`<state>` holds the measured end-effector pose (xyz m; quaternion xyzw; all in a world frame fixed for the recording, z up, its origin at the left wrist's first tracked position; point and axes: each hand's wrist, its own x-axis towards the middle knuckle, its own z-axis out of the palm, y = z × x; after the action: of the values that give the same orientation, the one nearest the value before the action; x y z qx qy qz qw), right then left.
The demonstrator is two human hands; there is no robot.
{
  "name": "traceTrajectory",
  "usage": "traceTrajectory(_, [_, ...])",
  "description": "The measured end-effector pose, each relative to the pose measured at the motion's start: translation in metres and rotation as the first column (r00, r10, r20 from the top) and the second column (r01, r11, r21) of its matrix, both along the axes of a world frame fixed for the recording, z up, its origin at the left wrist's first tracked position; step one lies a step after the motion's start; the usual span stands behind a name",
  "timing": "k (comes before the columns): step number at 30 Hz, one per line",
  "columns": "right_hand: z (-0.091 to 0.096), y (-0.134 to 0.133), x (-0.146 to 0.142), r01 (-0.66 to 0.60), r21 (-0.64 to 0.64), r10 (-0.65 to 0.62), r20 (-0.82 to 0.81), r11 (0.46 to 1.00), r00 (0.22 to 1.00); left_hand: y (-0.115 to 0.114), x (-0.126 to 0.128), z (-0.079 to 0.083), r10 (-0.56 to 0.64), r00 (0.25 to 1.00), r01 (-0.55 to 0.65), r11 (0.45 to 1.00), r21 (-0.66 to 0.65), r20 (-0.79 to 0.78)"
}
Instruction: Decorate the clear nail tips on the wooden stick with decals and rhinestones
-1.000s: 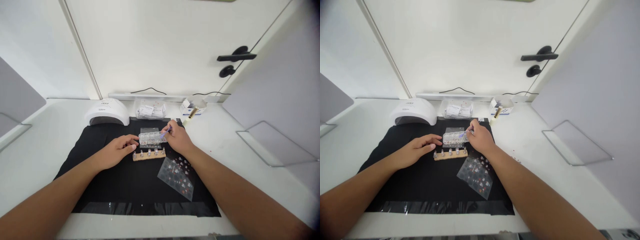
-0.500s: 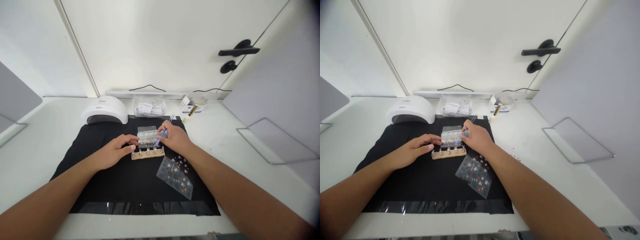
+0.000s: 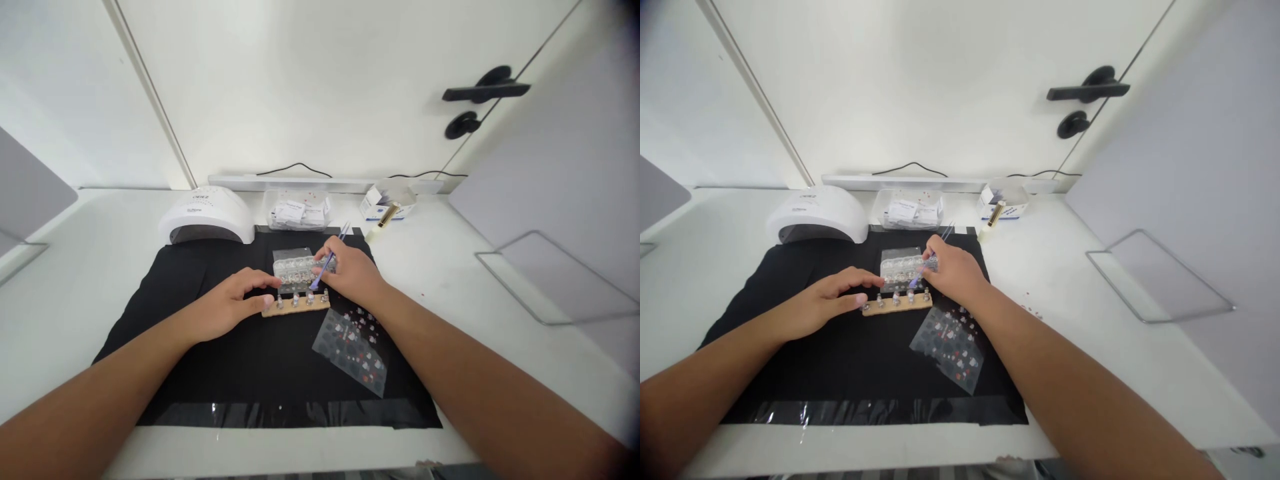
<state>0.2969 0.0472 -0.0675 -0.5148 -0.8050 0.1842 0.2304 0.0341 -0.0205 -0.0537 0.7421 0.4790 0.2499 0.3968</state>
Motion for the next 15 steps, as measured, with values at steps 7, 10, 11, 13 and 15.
traceTrajectory(7, [-0.005,0.001,0.001,-0.012,0.006,0.012,-0.068,1.0,0.998,0.001,0.004,0.003,0.031,0.999,-0.03,0.999,-0.024,0.04])
traceTrajectory(10, [-0.009,0.002,0.002,-0.027,0.025,0.031,-0.184,0.999,0.982,0.002,0.005,0.005,0.078,0.994,-0.077,0.997,-0.014,0.076])
traceTrajectory(11, [-0.011,0.003,0.002,-0.029,0.038,0.037,-0.236,0.999,0.971,0.002,0.006,0.006,0.094,0.992,-0.094,0.996,-0.005,0.086])
traceTrajectory(13, [-0.012,0.003,0.002,-0.022,0.068,0.043,-0.33,0.997,0.943,0.002,0.007,0.007,0.138,0.985,-0.141,0.99,0.017,0.107])
traceTrajectory(15, [-0.012,0.003,0.002,0.009,0.101,0.031,-0.393,0.995,0.919,0.002,0.007,0.008,0.219,0.966,-0.225,0.974,0.027,0.139])
